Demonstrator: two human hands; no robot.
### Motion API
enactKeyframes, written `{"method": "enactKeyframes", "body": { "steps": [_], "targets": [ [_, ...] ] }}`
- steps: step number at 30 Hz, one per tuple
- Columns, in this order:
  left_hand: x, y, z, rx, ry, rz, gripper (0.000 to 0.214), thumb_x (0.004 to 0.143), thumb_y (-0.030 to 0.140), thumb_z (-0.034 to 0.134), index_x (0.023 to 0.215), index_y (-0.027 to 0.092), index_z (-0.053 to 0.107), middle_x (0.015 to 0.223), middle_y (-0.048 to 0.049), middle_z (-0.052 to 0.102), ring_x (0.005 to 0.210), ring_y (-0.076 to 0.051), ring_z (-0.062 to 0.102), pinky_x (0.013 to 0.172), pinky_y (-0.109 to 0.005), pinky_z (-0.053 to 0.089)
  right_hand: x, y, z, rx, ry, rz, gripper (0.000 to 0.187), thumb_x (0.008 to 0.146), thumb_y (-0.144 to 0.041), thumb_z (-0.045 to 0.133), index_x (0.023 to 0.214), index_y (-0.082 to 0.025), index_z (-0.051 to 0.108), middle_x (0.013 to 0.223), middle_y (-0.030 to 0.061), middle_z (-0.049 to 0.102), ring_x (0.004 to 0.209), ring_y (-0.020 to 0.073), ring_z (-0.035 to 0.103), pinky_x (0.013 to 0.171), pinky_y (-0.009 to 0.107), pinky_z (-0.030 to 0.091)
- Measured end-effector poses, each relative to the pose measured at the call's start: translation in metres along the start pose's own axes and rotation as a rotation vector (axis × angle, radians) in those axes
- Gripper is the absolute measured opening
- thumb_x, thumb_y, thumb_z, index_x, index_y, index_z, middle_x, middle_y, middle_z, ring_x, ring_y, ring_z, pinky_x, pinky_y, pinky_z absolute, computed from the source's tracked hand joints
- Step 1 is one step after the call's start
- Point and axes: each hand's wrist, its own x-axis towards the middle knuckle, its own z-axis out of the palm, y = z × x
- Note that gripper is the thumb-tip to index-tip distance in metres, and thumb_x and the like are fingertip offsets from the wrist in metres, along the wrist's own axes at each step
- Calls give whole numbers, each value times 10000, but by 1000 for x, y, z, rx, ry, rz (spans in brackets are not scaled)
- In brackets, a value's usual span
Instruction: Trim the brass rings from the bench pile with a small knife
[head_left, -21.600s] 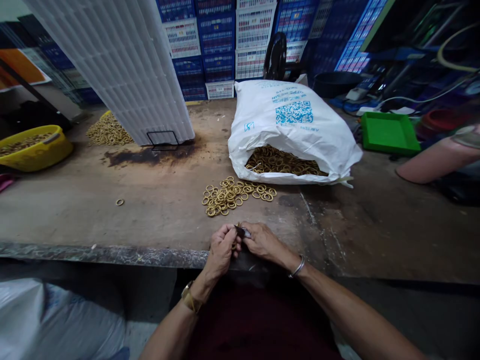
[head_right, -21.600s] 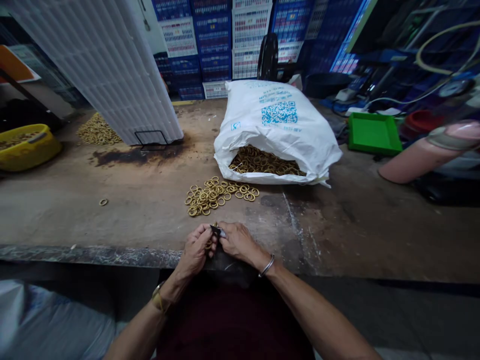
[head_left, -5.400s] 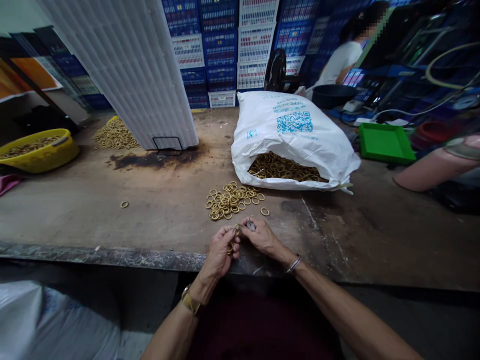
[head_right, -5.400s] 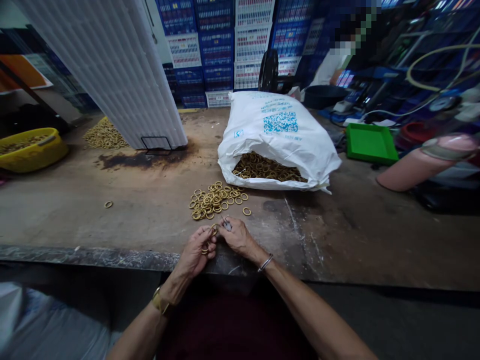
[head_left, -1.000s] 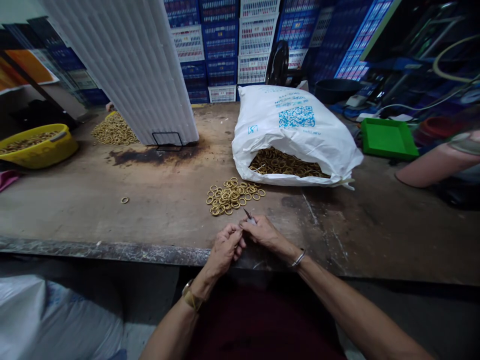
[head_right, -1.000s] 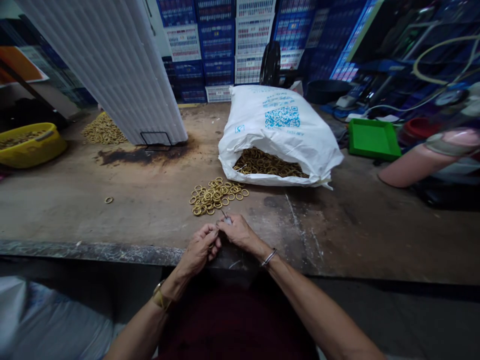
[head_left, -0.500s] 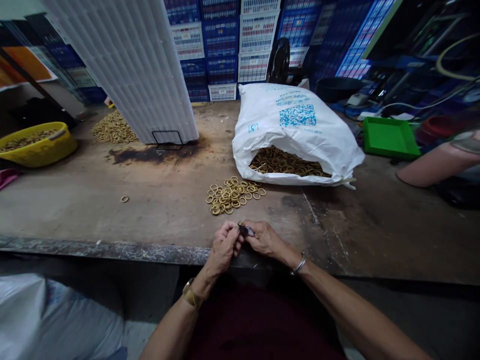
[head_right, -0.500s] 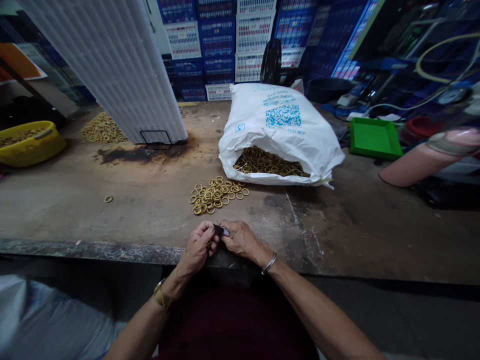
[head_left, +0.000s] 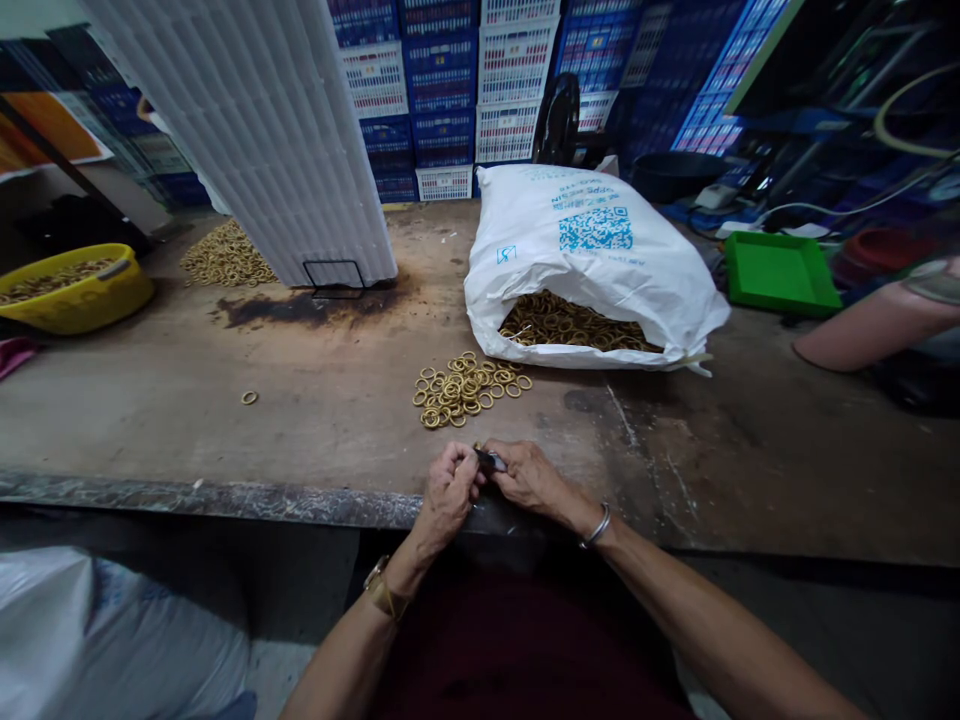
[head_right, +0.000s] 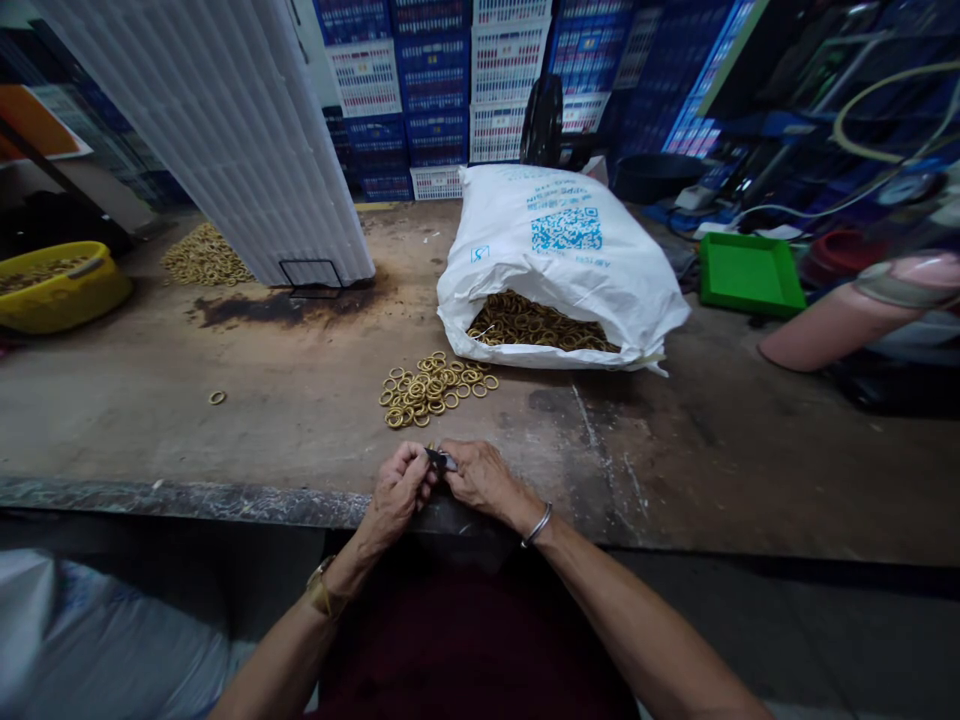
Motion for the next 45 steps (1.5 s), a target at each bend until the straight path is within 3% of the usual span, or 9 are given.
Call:
{"method": "enactKeyframes", "body": {
  "steps": [6,9,13,20,29,33,39,42,45],
  "targets": [
    [-4,3,-1,5,9,-17,401,726,567,542,724,174,466,547,48,505,383,-41,394,354,-153,279,5,-1,-3,-11,-91,44,149,729,-118,416,713,-171,554,614,7,571,538,104,461,534,199,298],
    [-15,13,2,-60,-71,-47,386,745,549,539,712,174,455,542,54,497,375,-38,390,338,-145,281,11,4,-9,-120,-86,113,166,768,-147,410,758,-166,574,642,19,587,542,102,460,531,204,281],
    [-27,32,7,-342,-254,-59,335,760,488,573,732,178,449,566,51,507,385,-43,398,342,-151,316,21,25,-22,-333,10,246,197,796,-170,399,839,-157,591,655,33,593,544,110,454,531,226,258],
    [-19,23,1,-547,-173,-186,275,763,365,614,706,135,473,756,-29,577,447,-33,404,350,-154,296,47,61,-41,-400,329,450,292,841,-297,416,1073,-168,537,837,79,653,688,175,567,576,246,297],
    [-13,10,-10,-733,-249,-299,286,655,224,702,804,179,462,699,10,543,500,-62,463,383,-144,281,55,53,-40,-462,193,385,260,831,-337,471,1041,-211,558,925,66,648,808,194,586,612,249,316],
    [-13,8,-9,-762,-236,-339,342,640,295,728,862,174,498,677,14,522,525,-72,482,388,-143,283,43,50,-34,-420,185,278,250,812,-309,488,1027,-199,552,946,63,621,818,177,561,615,239,307],
    [-11,4,-3,-729,-164,-330,349,626,293,744,668,162,423,677,19,512,536,-60,480,406,-145,301,24,42,-21,-283,157,194,138,783,-223,470,890,-169,539,679,19,563,587,129,473,545,234,255],
    [-8,2,1,-571,-109,-261,333,658,344,708,661,165,428,633,31,490,502,-57,452,400,-153,303,20,32,-19,-52,127,212,61,735,-193,480,751,-172,535,619,-10,514,546,104,427,522,220,263],
    [-5,-1,4,-275,28,-109,290,719,426,624,735,175,478,570,51,467,442,-59,408,389,-165,296,19,18,-20,336,63,355,50,678,-221,514,671,-172,519,541,-47,456,479,77,384,464,201,264]
  ]
}}
